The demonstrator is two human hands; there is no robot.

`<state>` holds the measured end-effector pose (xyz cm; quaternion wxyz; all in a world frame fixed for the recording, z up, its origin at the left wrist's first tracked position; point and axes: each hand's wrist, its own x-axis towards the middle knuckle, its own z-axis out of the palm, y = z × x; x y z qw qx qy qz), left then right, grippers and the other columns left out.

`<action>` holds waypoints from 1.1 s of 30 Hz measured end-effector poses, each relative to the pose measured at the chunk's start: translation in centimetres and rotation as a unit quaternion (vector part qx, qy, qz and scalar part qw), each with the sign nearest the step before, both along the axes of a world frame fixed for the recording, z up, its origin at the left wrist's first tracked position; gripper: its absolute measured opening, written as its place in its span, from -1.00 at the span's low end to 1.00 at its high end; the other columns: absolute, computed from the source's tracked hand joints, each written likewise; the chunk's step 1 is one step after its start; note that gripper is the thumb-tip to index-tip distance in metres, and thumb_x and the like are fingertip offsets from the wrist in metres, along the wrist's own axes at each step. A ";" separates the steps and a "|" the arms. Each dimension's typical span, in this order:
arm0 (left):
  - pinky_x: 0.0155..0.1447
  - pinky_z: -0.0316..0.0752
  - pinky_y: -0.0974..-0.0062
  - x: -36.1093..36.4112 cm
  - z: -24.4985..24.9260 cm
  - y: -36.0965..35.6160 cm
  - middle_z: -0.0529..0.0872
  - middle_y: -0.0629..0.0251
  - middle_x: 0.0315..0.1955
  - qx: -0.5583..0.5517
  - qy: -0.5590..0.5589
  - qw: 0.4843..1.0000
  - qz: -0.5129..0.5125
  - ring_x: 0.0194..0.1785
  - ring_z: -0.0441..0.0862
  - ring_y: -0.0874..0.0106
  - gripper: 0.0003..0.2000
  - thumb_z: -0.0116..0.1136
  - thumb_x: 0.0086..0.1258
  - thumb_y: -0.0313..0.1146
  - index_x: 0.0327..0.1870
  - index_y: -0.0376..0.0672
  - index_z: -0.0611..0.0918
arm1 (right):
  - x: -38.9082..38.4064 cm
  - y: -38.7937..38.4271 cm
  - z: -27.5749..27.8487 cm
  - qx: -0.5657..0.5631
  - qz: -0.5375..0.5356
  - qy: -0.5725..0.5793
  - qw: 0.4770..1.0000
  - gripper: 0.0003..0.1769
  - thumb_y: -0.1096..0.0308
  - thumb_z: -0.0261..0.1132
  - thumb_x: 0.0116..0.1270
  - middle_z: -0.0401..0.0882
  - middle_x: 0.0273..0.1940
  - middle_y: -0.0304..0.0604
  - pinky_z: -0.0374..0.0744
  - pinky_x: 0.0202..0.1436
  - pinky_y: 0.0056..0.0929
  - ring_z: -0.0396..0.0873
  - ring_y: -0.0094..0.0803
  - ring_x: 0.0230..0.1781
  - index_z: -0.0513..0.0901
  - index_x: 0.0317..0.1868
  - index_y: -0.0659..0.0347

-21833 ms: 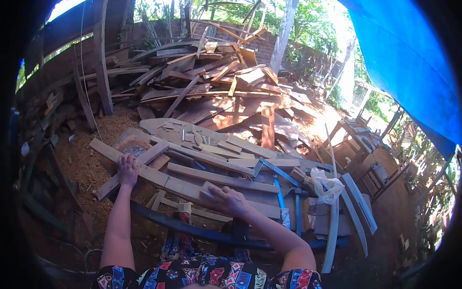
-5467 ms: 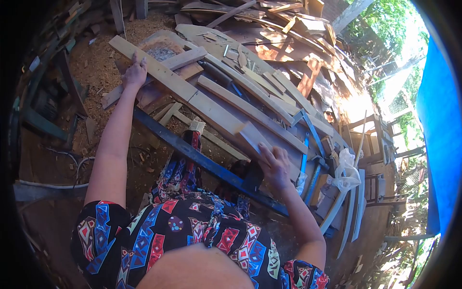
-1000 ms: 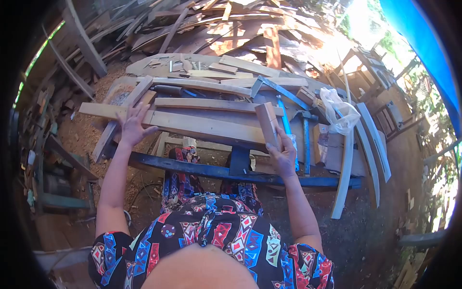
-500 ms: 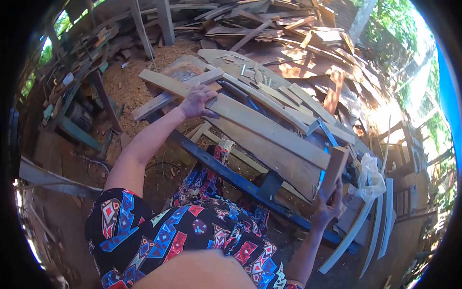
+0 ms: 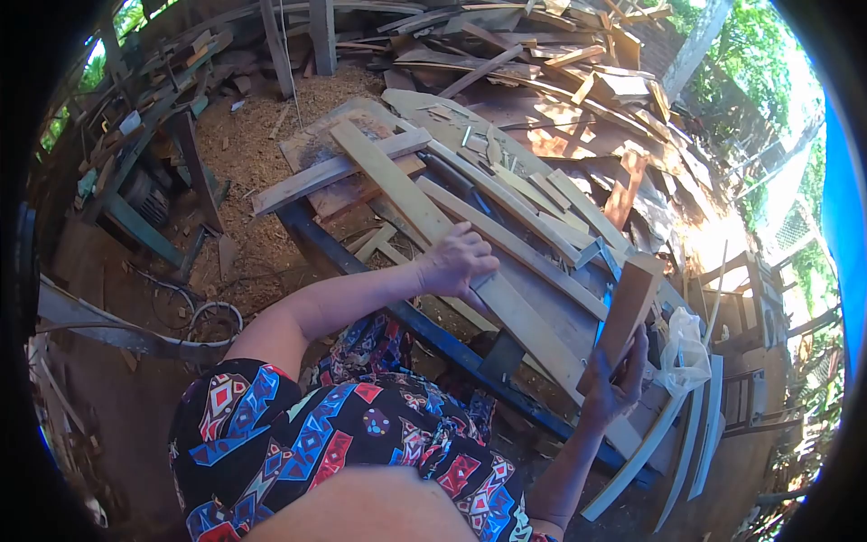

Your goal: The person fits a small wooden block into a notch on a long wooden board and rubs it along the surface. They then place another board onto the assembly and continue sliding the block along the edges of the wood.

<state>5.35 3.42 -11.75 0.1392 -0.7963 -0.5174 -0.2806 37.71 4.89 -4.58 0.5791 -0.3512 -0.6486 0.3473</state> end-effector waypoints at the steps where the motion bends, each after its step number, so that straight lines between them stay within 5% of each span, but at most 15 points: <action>1: 0.26 0.21 0.15 0.6 0.1 -0.1 0.54 0.34 -0.34 0.000 -0.002 1.000 0.000 -0.11 0.51 0.30 -0.28 0.22 -0.19 0.46 -0.22 -0.04 0.61 | -0.2 0.0 -0.2 -0.015 0.004 -0.004 1.000 -0.25 0.61 0.34 0.15 0.43 0.28 -0.08 0.51 0.19 -0.39 0.52 -0.37 0.14 0.34 0.39 0.26; 9: 0.37 0.15 -0.01 2.1 -0.9 -0.6 0.58 0.32 -0.22 -0.120 0.009 0.993 -0.007 0.05 0.51 0.30 -0.31 0.33 -0.17 0.33 -0.15 -0.08 0.62 | -3.4 0.1 -1.3 -0.056 0.045 -0.056 0.996 -0.28 0.61 0.34 0.14 0.45 0.27 -0.10 0.50 0.17 -0.43 0.51 -0.40 0.14 0.38 0.36 0.24; 13: 0.39 0.14 0.01 0.3 -0.9 -1.1 0.60 0.32 -0.18 -0.015 -0.059 0.996 -0.061 0.08 0.52 0.29 -0.40 0.33 -0.05 0.26 -0.15 -0.07 0.62 | -6.0 0.1 -1.0 -0.051 0.073 -0.083 0.993 -0.31 0.59 0.37 0.12 0.50 0.19 -0.12 0.46 0.19 -0.42 0.49 -0.40 0.15 0.44 0.33 0.24; 17: 0.31 0.22 0.02 -8.1 -1.5 -2.4 0.62 0.23 -0.05 0.106 -0.049 0.989 0.092 0.19 0.49 0.25 -0.70 0.25 0.21 -0.13 -0.13 -0.09 0.64 | -8.0 -0.1 0.2 -0.062 0.115 -0.124 0.984 -0.36 0.56 0.39 0.10 0.52 0.11 -0.11 0.43 0.19 -0.41 0.48 -0.41 0.11 0.51 0.27 0.21; 19: 0.31 0.23 0.00 -14.2 -2.0 -3.3 0.59 0.16 0.00 0.122 -0.121 0.971 0.166 0.23 0.46 0.19 -0.67 0.21 0.20 -0.22 -0.03 -0.13 0.60 | -9.4 0.4 0.1 -0.014 0.108 -0.202 0.973 -0.36 0.52 0.41 0.09 0.53 0.08 -0.09 0.43 0.18 -0.40 0.50 -0.35 0.08 0.52 0.26 0.17; 21: 0.30 0.27 0.05 -18.1 -0.8 -4.0 0.57 0.11 0.07 0.095 -0.085 0.904 0.408 0.22 0.47 0.13 -0.57 0.19 0.22 -0.22 0.10 -0.16 0.52 | -10.8 1.4 -1.5 -0.016 0.166 -0.259 0.951 -0.34 0.49 0.43 0.07 0.54 0.01 -0.09 0.44 0.16 -0.38 0.51 -0.29 0.07 0.53 0.25 0.10; 23: 0.31 0.29 0.06 -22.1 -0.7 -4.0 0.51 0.06 0.20 0.021 -0.151 0.845 0.512 0.26 0.44 0.08 -0.47 0.13 0.27 -0.19 0.26 -0.17 0.40 | -13.0 1.1 -1.4 0.002 0.171 -0.315 0.934 -0.36 0.40 0.43 0.09 0.53 -0.06 -0.07 0.46 0.15 -0.31 0.51 -0.20 0.04 0.54 0.25 0.01; 26: 0.32 0.23 -0.04 -26.7 -1.8 -3.4 0.52 0.00 0.19 -0.059 -0.231 0.799 0.553 0.32 0.39 0.10 -0.45 -0.01 0.38 -0.08 0.36 -0.08 0.32 | -15.7 1.5 -2.4 0.074 0.164 -0.446 0.877 -0.40 0.24 0.39 0.12 0.51 -0.11 -0.05 0.47 0.11 -0.17 0.48 -0.10 0.01 0.53 0.24 -0.08; 29: 0.36 0.17 -0.10 -28.3 -0.9 -2.8 0.49 0.03 0.26 -0.173 -0.301 0.770 0.536 0.33 0.40 0.05 -0.42 -0.15 0.45 0.06 0.43 0.01 0.27 | -16.7 2.1 -2.5 0.092 0.157 -0.461 0.869 -0.37 0.23 0.37 0.14 0.48 -0.09 -0.06 0.47 0.11 -0.16 0.46 -0.11 0.04 0.50 0.28 -0.14; 33: 0.35 0.12 -0.16 -27.2 -0.7 -2.2 0.52 0.08 0.24 -0.201 -0.205 0.774 0.564 0.29 0.44 0.05 -0.41 -0.23 0.47 0.11 0.46 0.10 0.23 | -17.2 2.1 -2.0 0.115 0.150 -0.526 0.829 -0.36 0.23 0.37 0.16 0.51 -0.04 -0.10 0.48 0.10 -0.20 0.48 -0.10 0.05 0.48 0.30 -0.12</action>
